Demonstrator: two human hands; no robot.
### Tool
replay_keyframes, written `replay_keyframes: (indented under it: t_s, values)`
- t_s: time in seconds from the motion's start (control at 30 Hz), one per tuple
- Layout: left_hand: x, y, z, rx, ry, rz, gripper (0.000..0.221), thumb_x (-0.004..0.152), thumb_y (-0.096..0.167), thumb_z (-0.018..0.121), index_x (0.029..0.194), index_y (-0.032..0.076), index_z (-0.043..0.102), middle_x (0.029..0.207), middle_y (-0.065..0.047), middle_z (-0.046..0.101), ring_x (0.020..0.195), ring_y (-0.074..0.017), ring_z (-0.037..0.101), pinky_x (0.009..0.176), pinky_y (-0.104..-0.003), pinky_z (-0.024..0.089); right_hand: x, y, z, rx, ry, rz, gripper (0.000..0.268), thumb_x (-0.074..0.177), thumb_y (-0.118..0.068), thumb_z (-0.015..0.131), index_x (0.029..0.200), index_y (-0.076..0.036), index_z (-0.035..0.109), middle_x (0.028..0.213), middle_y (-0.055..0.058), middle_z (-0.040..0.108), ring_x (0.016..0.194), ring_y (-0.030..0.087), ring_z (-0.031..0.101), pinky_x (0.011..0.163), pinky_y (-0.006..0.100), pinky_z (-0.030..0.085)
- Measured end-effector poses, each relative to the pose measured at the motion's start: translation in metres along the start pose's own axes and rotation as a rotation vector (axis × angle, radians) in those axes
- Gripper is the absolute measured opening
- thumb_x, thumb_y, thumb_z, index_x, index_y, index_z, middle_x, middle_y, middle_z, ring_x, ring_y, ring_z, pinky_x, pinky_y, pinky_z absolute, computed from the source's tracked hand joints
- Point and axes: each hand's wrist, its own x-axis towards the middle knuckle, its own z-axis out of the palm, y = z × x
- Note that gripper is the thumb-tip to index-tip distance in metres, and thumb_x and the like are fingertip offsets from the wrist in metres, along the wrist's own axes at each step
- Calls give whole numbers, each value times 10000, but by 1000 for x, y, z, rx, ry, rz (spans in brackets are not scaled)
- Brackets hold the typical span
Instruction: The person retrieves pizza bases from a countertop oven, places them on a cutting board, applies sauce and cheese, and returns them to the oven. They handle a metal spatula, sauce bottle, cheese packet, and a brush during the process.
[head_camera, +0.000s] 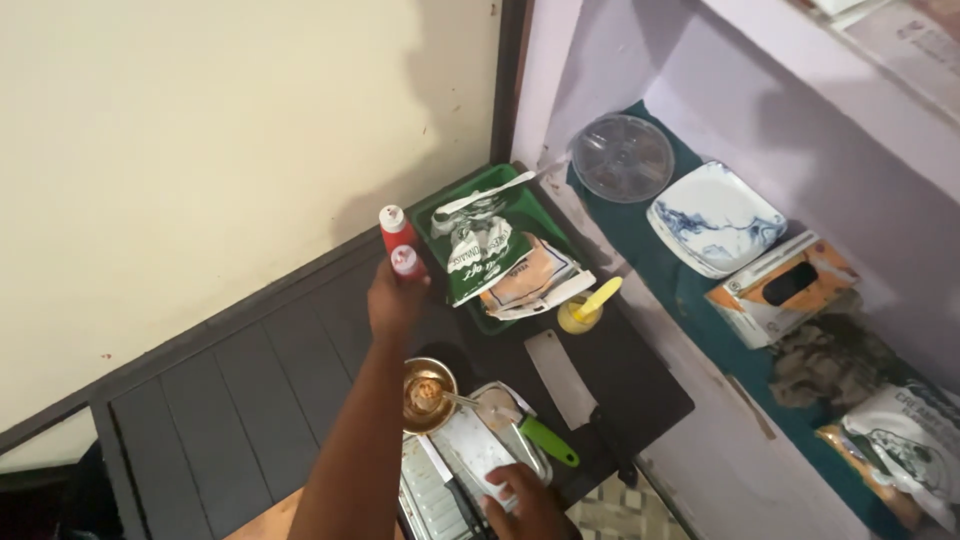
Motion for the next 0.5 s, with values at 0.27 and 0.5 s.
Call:
replay_keyframes:
  t_s: [0.27, 0.5]
  values:
    - [-96, -124, -13, -286, -120, -366, 758, 901, 523, 687, 1301, -120, 668, 1258, -288, 757, 1140, -371, 723, 955, -446, 564, 30, 7, 45, 299, -95, 401, 404, 910, -391, 713, 1202, -115, 677, 1076, 71, 736, 960, 178, 727, 842, 355, 571]
    - [-120, -156, 34, -707, -196, -801, 537, 1022, 523, 530, 1246, 35, 531, 1074, -151, 588, 916, -285, 580, 720, -472, 504, 31, 102, 47, 502, -14, 316, 369, 904, -318, 704, 1182, -82, 644, 1022, 96, 696, 909, 160, 710, 829, 323, 577]
